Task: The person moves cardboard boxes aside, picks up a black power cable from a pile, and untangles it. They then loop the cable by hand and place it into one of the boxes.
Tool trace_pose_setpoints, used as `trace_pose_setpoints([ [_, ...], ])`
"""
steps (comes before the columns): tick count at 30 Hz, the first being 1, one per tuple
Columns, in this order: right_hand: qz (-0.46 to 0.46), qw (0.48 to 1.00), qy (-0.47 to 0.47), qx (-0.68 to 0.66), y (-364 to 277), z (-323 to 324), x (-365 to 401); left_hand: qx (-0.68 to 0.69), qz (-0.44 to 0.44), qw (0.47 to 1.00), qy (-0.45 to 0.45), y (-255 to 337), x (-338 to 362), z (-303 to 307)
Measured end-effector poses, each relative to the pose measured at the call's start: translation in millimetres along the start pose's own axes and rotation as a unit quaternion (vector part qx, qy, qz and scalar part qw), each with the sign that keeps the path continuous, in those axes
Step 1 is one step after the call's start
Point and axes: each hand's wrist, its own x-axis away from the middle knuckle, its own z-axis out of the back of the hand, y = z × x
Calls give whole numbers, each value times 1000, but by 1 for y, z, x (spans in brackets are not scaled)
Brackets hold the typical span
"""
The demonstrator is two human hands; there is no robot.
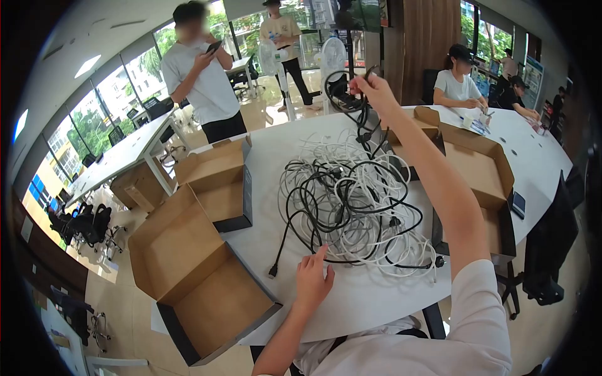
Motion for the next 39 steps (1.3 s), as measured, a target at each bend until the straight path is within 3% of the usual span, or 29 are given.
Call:
trace_pose_setpoints([
  [9, 74, 996, 26, -48, -73, 7, 1, -26, -24, 999, -6, 6, 1, -4],
  [17, 235, 964, 65, -106, -172, -1, -32, -34, 2, 999, 8, 3, -2, -11],
  [18, 238, 969, 49, -54, -175, 3, -31, -35, 2, 999, 7, 1, -2, -10],
  [21, 201, 977, -35, -67, -161, 1, -23, -59, 19, 997, 44, 1, -2, -7],
  [25, 174, 968, -128, 127, -131, -8, 21, -119, 33, 983, 139, 19, -7, 10],
  [29, 105, 963, -216, 125, -121, -13, 65, -64, 37, 969, 234, 38, -31, 35],
  [30, 59, 955, -265, 120, -123, -13, 72, -46, 29, 976, 211, 39, -39, 45],
  [33, 38, 937, -337, 86, -122, -20, 91, 47, 52, 982, 175, 52, -73, 64],
  [37, -1, 915, -395, 76, -110, -41, 119, 341, 36, 933, 107, 42, -114, 41],
  [38, 34, 893, -428, 133, -113, -47, 131, 405, 30, 909, 91, 46, -120, 38],
  [39, 69, 866, -458, 189, -115, -54, 141, 371, 7, 924, 92, 45, -126, 33],
])
